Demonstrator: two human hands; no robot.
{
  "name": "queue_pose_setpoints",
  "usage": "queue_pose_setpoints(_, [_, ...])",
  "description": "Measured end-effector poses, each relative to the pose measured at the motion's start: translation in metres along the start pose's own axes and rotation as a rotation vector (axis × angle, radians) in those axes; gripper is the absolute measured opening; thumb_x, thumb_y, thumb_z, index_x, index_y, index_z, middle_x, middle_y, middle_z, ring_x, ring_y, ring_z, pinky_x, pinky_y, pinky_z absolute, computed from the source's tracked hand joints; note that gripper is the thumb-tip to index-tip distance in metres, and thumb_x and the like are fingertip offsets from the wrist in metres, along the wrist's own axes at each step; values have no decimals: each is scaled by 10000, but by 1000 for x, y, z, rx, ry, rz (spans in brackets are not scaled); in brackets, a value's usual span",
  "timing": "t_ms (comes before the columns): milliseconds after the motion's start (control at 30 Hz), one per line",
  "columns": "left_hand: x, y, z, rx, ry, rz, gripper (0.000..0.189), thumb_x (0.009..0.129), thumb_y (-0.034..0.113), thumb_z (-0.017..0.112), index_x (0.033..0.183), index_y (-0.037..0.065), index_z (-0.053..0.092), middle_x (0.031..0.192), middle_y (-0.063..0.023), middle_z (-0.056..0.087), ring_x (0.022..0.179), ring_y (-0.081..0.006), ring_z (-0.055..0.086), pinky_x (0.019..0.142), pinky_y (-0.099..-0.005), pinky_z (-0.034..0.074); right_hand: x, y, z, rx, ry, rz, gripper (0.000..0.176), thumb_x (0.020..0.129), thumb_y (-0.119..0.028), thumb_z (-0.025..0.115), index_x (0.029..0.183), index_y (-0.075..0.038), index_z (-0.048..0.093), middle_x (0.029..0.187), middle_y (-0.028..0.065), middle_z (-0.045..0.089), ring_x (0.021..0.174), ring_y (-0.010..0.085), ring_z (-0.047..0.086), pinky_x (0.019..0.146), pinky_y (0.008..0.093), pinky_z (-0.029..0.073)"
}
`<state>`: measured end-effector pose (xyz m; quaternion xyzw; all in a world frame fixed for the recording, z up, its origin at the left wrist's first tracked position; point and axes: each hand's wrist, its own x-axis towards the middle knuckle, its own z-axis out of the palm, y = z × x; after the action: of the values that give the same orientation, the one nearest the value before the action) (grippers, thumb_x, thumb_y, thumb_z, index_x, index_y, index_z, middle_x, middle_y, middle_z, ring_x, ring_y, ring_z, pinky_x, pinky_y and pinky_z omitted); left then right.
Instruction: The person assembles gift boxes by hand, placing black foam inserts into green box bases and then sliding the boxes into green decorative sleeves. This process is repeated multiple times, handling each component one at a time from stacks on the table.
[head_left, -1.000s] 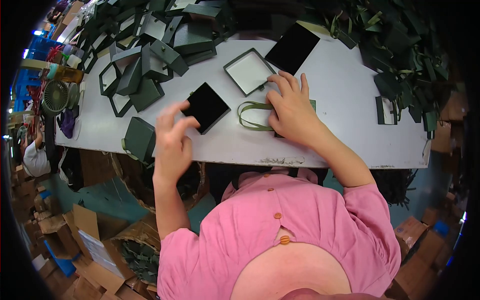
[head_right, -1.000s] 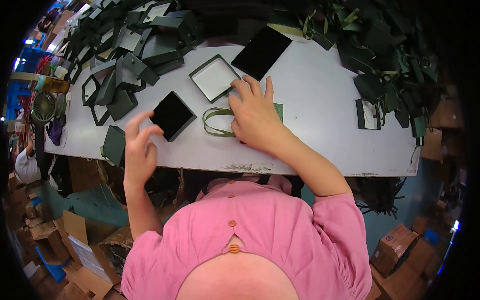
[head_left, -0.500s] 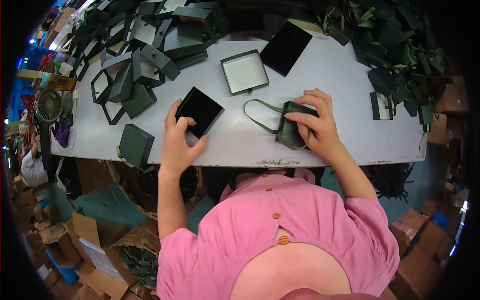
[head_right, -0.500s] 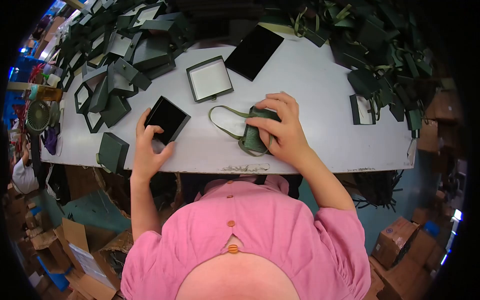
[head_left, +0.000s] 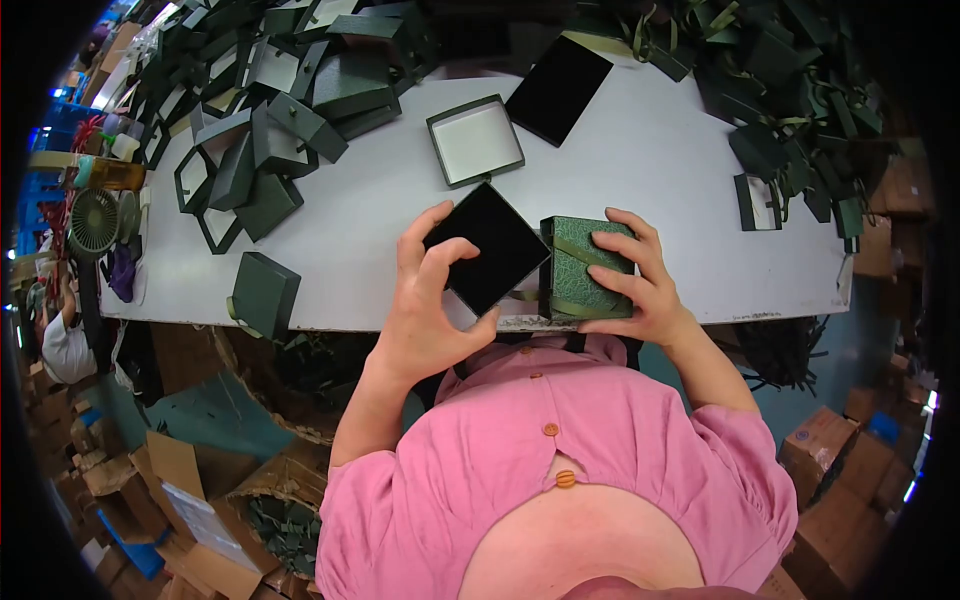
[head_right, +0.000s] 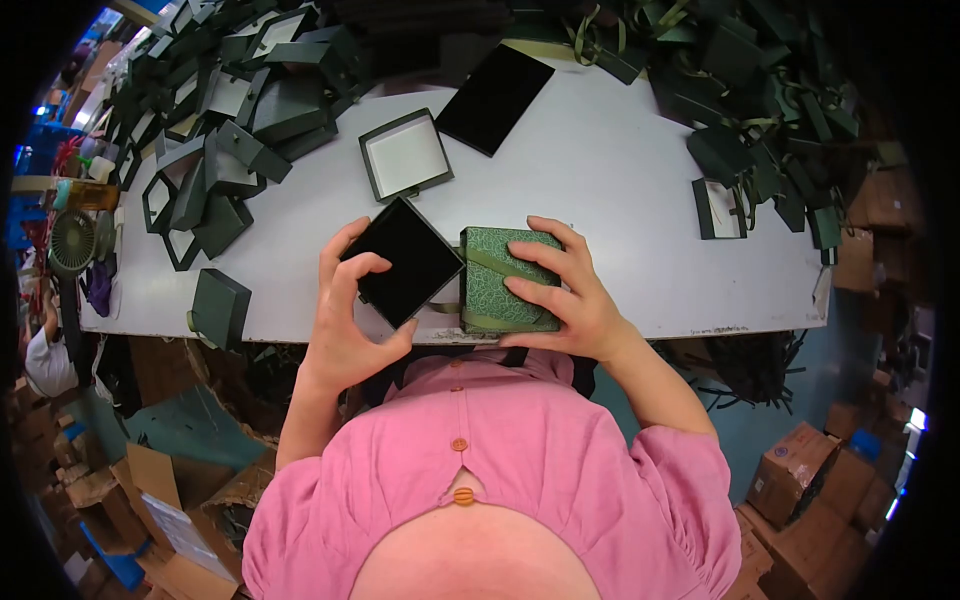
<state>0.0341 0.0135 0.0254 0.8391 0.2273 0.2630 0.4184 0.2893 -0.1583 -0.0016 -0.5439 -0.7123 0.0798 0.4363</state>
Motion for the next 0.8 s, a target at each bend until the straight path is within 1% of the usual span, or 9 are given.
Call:
queue_pose_setpoints(267, [-1, 2, -29, -285, -394, 87, 708, 645, 59, 861, 1298, 100, 592, 1553, -204, 422, 1384, -386, 484, 1138, -449, 421, 25, 4, -16, 218, -206, -34, 669, 646, -308, 983, 1223, -133, 693, 1477, 173, 525, 1375, 475, 457, 1108, 578, 410])
queue_pose_setpoints(367, [-9, -13, -28, -514, -420, 26, 876, 654, 117, 905, 1442, 115, 523, 1635, -249, 307, 1492, -415, 366, 1196, -476, 343, 33, 4, -13, 331, -241, -16, 672, 683, -316, 965, 1270, -154, 681, 1518, 194, 469, 1404, 467, 415, 1136, 579, 372])
queue_pose_setpoints(467, [-7, -10, -1, -401, -100, 171, 1070, 662, 187, 951, 1573, 125, 393, 1679, -297, 161, 1566, -458, 201, 1224, -502, 287, 39, -6, 21, 349, -175, 9, 681, 771, -361, 901, 1369, -168, 638, 1582, 210, 375, 1450, 469, 334, 1182, 581, 306])
queue_pose_setpoints(533, [-8, -7, 21, -291, -161, 240, 1112, 710, 315, 950, 1619, 181, 324, 1690, -324, 33, 1577, -499, 120, 1241, -562, 224, 42, -18, 51, 334, -112, -52, 685, 801, -381, 875, 1402, -174, 620, 1593, 211, 359, 1460, 476, 315, 1190, 586, 293])
queue_pose_setpoints(600, [-10, -17, 23, -368, -71, 168, 1024, 712, 311, 932, 1581, 181, 404, 1664, -287, 181, 1541, -480, 226, 1250, -581, 195, 54, -5, 53, 416, -122, -105, 696, 859, -358, 822, 1460, -128, 556, 1590, 216, 373, 1489, 469, 309, 1212, 580, 281])
queue_pose_setpoints(667, [-13, -25, 5, 18, -162, 140, 1037, 669, 259, 941, 1561, 145, 425, 1626, -253, 293, 1500, -455, 303, 1242, -578, 209, 69, 17, 44, 438, -233, -64, 684, 888, -305, 796, 1479, -95, 525, 1578, 218, 405, 1498, 455, 329, 1223, 567, 288])
queue_pose_setpoints(700, [-13, -30, -8, 213, -205, 128, 1043, 647, 233, 945, 1552, 127, 436, 1607, -237, 350, 1480, -442, 342, 1238, -576, 217, 82, 33, 37, 256, -126, -144, 622, 876, -80, 702, 1466, -43, 509, 1550, 217, 461, 1492, 435, 378, 1236, 537, 309])
queue_pose_setpoints(733, [-8, -23, -25, 360, -167, 91, 919, 653, 204, 906, 1482, 102, 521, 1518, -193, 459, 1404, -425, 411, 1223, -584, 236, 92, 57, 26, 29, -95, -111, 635, 828, 1, 640, 1450, -35, 515, 1544, 212, 475, 1492, 436, 383, 1240, 533, 314])
queue_pose_setpoints(800, [-17, -30, -54, 428, -115, -135, 824, 686, 235, 878, 1440, 121, 565, 1509, -161, 447, 1424, -425, 376, 1201, -614, 234, 104, 96, 2, -299, -53, -1, 722, 697, 132, 509, 1404, -17, 529, 1562, 200, 467, 1522, 436, 341, 1261, 525, 295])
